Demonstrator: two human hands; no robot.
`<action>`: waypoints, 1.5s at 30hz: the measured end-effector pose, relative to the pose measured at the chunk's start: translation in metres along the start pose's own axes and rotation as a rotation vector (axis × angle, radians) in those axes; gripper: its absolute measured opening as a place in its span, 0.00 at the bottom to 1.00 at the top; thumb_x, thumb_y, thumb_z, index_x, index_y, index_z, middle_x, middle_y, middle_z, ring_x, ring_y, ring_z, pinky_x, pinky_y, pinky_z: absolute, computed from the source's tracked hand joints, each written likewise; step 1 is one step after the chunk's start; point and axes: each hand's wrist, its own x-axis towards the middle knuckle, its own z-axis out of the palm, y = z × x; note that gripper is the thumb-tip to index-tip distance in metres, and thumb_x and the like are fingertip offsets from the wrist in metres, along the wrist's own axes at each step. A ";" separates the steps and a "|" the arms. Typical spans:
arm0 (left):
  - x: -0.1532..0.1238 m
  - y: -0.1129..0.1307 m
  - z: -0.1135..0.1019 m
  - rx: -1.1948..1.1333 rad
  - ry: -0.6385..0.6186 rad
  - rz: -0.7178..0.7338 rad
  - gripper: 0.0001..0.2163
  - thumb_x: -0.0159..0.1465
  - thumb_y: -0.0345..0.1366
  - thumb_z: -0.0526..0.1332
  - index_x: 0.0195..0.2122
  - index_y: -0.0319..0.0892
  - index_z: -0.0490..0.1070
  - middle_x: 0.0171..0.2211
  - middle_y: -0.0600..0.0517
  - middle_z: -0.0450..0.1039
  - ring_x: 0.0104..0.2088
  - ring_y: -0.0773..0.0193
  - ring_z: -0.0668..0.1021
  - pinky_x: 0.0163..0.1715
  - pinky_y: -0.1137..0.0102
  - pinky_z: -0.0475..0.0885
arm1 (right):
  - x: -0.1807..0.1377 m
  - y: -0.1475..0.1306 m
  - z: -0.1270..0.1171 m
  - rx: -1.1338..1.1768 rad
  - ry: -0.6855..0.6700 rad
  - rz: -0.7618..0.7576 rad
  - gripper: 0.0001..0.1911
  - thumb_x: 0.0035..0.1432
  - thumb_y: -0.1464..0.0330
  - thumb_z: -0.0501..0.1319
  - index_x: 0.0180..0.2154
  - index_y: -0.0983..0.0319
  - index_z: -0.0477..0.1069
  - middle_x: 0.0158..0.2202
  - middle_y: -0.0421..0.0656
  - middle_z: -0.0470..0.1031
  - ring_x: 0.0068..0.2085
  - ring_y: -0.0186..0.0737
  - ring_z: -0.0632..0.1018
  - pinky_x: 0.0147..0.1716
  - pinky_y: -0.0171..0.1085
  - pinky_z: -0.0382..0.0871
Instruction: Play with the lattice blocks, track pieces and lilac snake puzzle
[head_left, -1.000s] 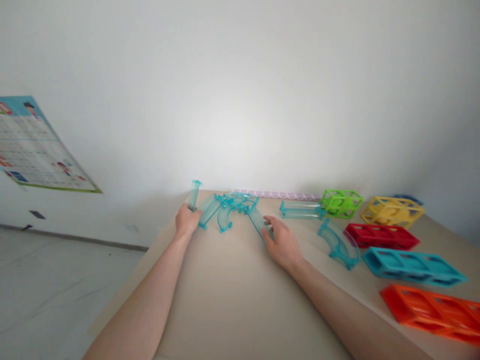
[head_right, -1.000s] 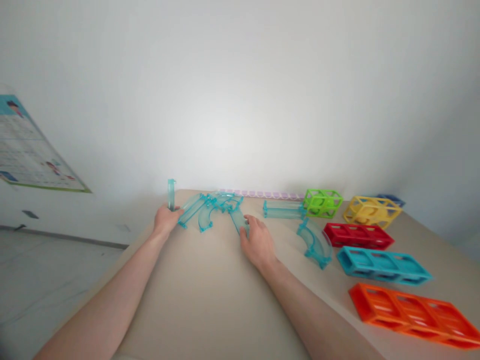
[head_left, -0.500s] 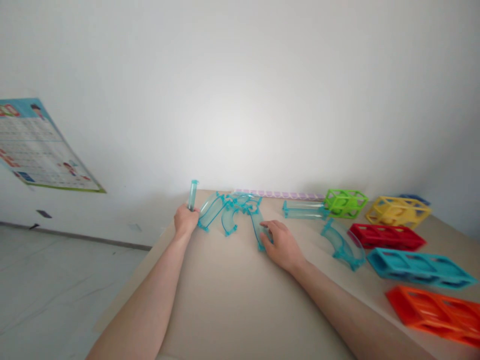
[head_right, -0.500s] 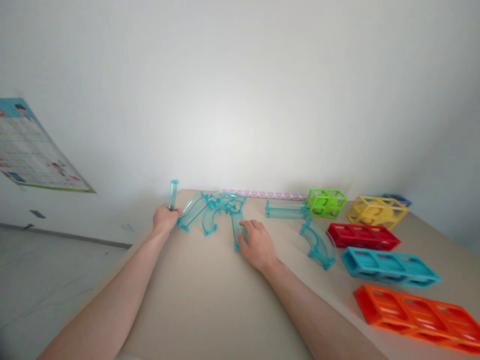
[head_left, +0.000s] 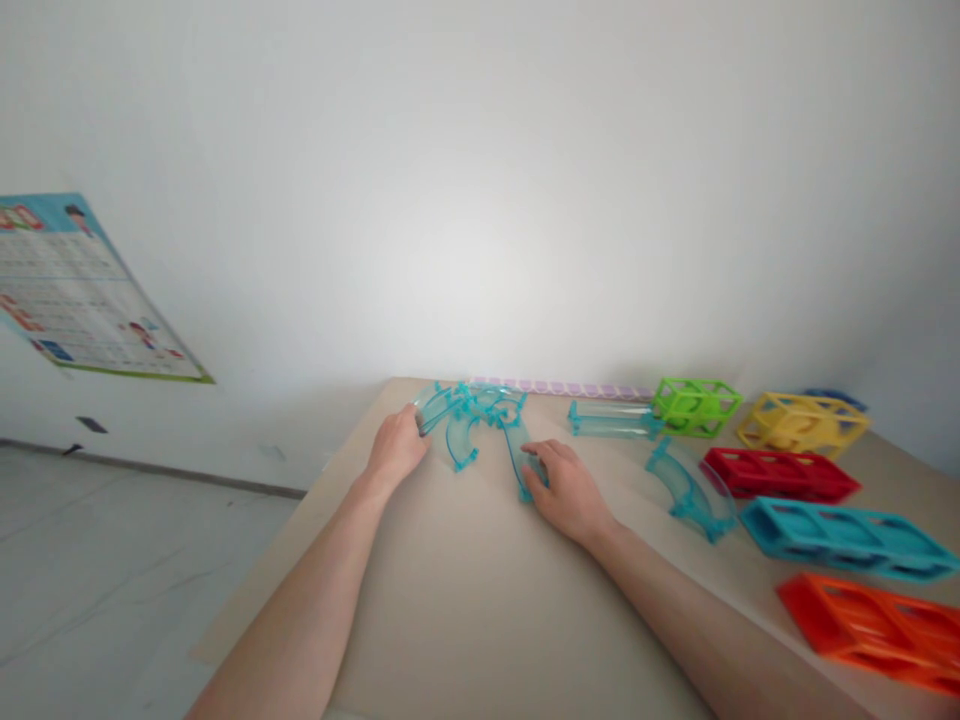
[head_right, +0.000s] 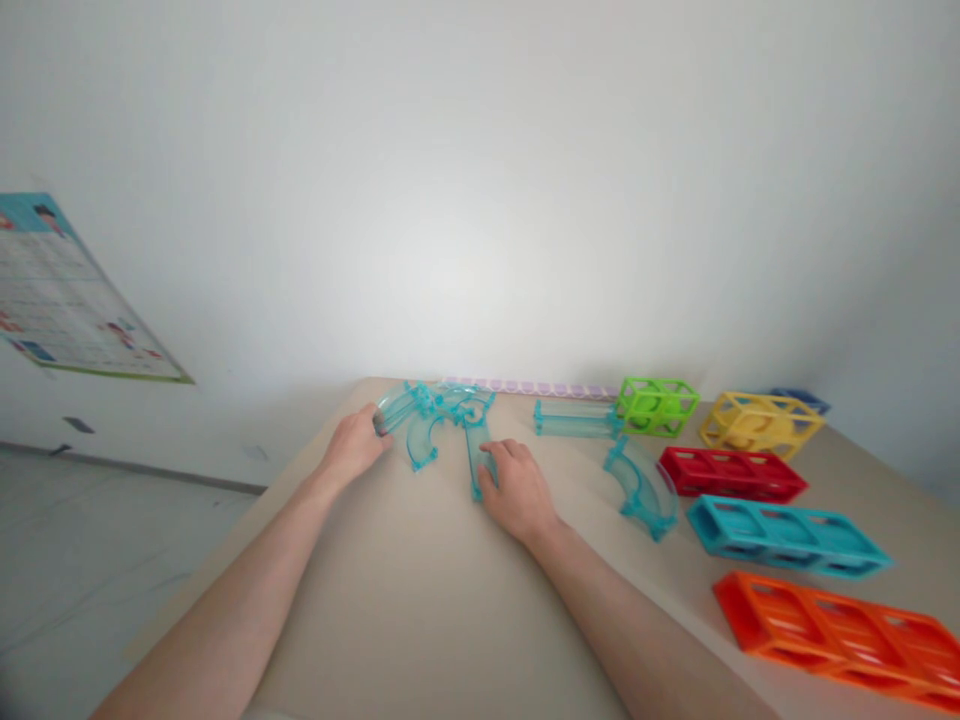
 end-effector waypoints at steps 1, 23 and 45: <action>0.001 0.001 -0.001 -0.026 0.012 -0.016 0.09 0.47 0.27 0.66 0.27 0.43 0.68 0.25 0.50 0.72 0.35 0.54 0.77 0.37 0.67 0.67 | 0.000 0.001 0.000 -0.001 0.002 -0.003 0.15 0.60 0.69 0.55 0.48 0.65 0.71 0.44 0.50 0.74 0.43 0.44 0.73 0.47 0.40 0.65; 0.007 0.001 -0.012 -0.986 -0.132 -0.386 0.10 0.41 0.31 0.60 0.18 0.43 0.56 0.16 0.59 0.56 0.16 0.71 0.66 0.18 0.74 0.66 | 0.004 -0.011 0.009 0.202 0.193 -0.075 0.19 0.63 0.75 0.47 0.53 0.63 0.66 0.43 0.49 0.74 0.42 0.42 0.75 0.45 0.39 0.68; -0.012 0.022 -0.025 -1.467 -0.014 -0.067 0.07 0.47 0.32 0.56 0.24 0.44 0.55 0.35 0.48 0.75 0.49 0.48 0.77 0.43 0.54 0.73 | 0.013 -0.029 0.014 0.136 0.134 -0.113 0.15 0.65 0.66 0.53 0.46 0.62 0.75 0.45 0.50 0.73 0.47 0.46 0.72 0.50 0.43 0.65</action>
